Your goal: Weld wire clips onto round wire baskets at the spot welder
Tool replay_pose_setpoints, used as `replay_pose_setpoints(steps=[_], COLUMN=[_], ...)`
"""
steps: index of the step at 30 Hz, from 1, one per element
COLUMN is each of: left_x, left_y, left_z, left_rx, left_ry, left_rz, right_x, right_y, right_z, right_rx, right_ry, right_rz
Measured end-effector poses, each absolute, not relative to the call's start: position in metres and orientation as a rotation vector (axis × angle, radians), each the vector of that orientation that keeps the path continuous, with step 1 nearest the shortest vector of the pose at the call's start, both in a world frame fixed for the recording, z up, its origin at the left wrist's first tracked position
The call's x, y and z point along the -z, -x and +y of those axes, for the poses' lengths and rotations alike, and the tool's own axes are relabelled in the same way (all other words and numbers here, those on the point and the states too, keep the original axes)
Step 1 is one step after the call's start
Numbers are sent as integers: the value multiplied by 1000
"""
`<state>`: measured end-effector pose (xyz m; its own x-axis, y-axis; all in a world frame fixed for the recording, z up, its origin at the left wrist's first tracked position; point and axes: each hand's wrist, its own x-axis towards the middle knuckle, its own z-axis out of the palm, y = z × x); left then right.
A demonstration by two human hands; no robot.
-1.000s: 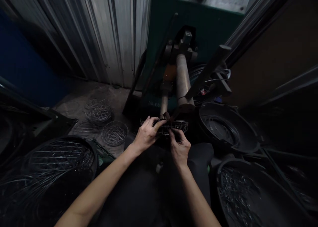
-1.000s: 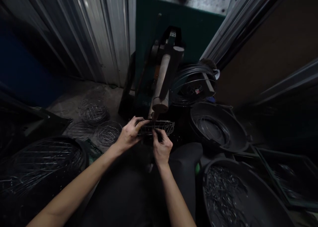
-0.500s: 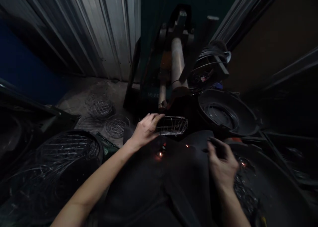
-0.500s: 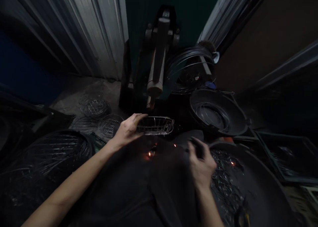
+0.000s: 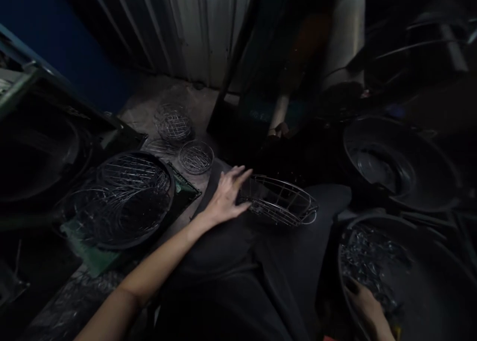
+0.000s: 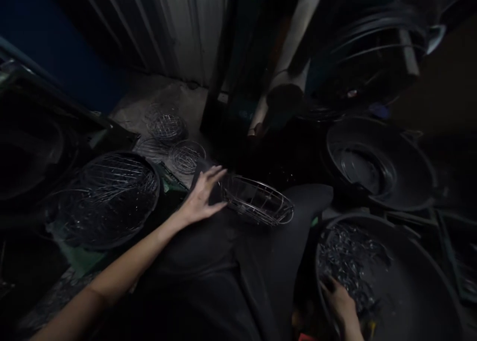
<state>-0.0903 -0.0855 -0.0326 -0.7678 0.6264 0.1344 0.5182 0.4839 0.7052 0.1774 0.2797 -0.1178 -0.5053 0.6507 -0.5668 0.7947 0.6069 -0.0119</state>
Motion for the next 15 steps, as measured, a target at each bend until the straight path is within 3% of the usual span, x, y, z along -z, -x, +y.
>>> replay_pose_setpoints(steps=[11, 15], left_x=[32, 34], left_y=[125, 132], left_z=[-65, -63], left_rx=[-1021, -1173], left_ry=[-1210, -1263], left_rz=[2438, 2335], right_x=[68, 38], right_y=[-183, -152], right_z=[272, 235], right_rx=[465, 742], right_ry=[-1818, -1950], right_rz=[2367, 2578])
